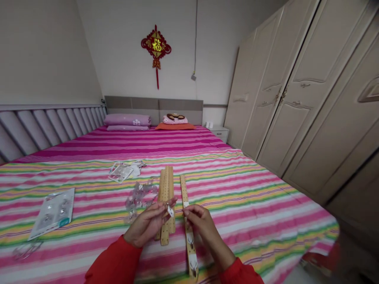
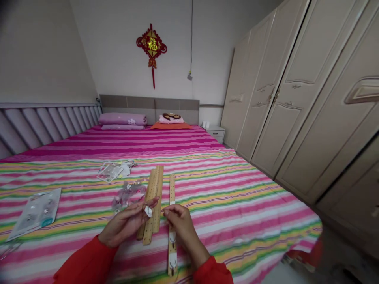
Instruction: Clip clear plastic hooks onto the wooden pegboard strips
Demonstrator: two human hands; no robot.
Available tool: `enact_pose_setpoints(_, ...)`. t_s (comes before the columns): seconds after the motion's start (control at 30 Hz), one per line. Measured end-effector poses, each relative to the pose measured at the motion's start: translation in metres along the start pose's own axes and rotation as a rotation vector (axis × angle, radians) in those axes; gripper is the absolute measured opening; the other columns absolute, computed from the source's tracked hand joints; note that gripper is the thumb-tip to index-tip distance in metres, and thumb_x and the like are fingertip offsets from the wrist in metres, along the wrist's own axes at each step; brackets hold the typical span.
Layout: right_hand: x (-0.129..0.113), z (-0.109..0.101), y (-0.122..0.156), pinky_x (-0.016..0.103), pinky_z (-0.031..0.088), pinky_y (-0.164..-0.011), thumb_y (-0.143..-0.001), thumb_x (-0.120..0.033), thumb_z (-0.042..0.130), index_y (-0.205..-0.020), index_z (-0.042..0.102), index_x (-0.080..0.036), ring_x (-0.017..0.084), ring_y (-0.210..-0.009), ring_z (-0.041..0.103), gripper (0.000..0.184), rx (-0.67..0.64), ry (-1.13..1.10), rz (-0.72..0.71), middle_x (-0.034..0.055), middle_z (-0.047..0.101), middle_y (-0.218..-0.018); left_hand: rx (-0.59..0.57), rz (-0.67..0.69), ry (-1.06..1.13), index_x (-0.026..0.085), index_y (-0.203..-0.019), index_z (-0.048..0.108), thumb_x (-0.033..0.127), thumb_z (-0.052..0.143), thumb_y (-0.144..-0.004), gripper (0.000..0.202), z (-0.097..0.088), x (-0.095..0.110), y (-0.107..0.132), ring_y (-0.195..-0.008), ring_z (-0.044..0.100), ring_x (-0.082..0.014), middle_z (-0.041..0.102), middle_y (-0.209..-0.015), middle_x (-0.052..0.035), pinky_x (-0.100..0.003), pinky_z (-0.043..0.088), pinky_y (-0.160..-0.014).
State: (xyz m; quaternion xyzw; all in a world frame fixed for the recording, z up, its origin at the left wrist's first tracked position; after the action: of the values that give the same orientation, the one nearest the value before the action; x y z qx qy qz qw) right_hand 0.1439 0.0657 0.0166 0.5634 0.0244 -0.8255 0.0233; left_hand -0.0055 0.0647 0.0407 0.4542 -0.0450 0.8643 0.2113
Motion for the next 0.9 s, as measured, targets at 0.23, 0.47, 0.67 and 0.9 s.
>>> enact_pose_setpoints(0.23, -0.027, 0.023, 0.021, 0.019, 0.037, -0.043, -0.062, -0.043, 0.080, -0.074, 0.072, -0.014, 0.008, -0.042, 0.049, 0.033, -0.058, -0.011, 0.008, -0.0017, 0.060, -0.050, -0.082, 0.054, -0.008, 0.017, -0.080, 0.070, 0.026, 0.072, -0.069, 0.014, 0.026, -0.010, 0.005, -0.128, 0.044, -0.0313, 0.054, -0.136, -0.0086, -0.044, 0.031, -0.108)
enact_pose_setpoints(0.47, -0.019, 0.025, 0.028, 0.017, 0.042, -0.043, -0.058, -0.033, 0.084, -0.072, 0.073, -0.012, 0.009, -0.045, 0.056, 0.028, -0.034, -0.177, 0.112, 0.0015, 0.065, -0.055, 0.004, 0.146, -0.221, 0.020, -0.069, 0.064, 0.033, 0.077, -0.066, 0.018, 0.027, -0.006, 0.013, -0.133, 0.038, -0.0293, 0.052, -0.138, -0.0075, -0.042, 0.034, -0.106)
enact_pose_setpoints(0.67, -0.008, 0.020, 0.026, 0.014, 0.046, -0.046, -0.051, -0.017, 0.087, -0.072, 0.072, -0.013, 0.007, -0.048, 0.057, 0.026, 0.010, -0.351, 0.216, -0.0004, 0.066, -0.059, 0.026, 0.211, -0.490, 0.020, -0.067, 0.067, 0.037, 0.077, -0.064, 0.020, 0.019, 0.000, 0.014, -0.132, 0.039, -0.0305, 0.052, -0.137, -0.0099, -0.042, 0.033, -0.106)
enact_pose_setpoints(0.9, -0.007, 0.027, 0.025, 0.013, 0.046, -0.048, -0.050, -0.013, 0.084, -0.077, 0.074, -0.011, 0.005, -0.047, 0.055, 0.028, -0.021, -0.370, 0.247, 0.0016, 0.068, -0.061, 0.012, 0.184, -0.455, 0.019, -0.068, 0.065, 0.035, 0.073, -0.069, 0.018, 0.011, -0.007, 0.014, -0.129, 0.043, -0.0296, 0.049, -0.140, -0.0095, -0.040, 0.034, -0.104)
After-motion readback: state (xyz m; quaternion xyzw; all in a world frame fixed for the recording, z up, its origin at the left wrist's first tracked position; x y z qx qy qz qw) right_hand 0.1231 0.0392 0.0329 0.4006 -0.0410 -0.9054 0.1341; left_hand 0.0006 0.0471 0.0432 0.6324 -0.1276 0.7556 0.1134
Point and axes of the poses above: each hand's wrist, its own y-axis away from the middle knuckle, its own z-axis out of the palm, x = y × z, the point moved 9 cm from there along -y, towards the middle knuckle
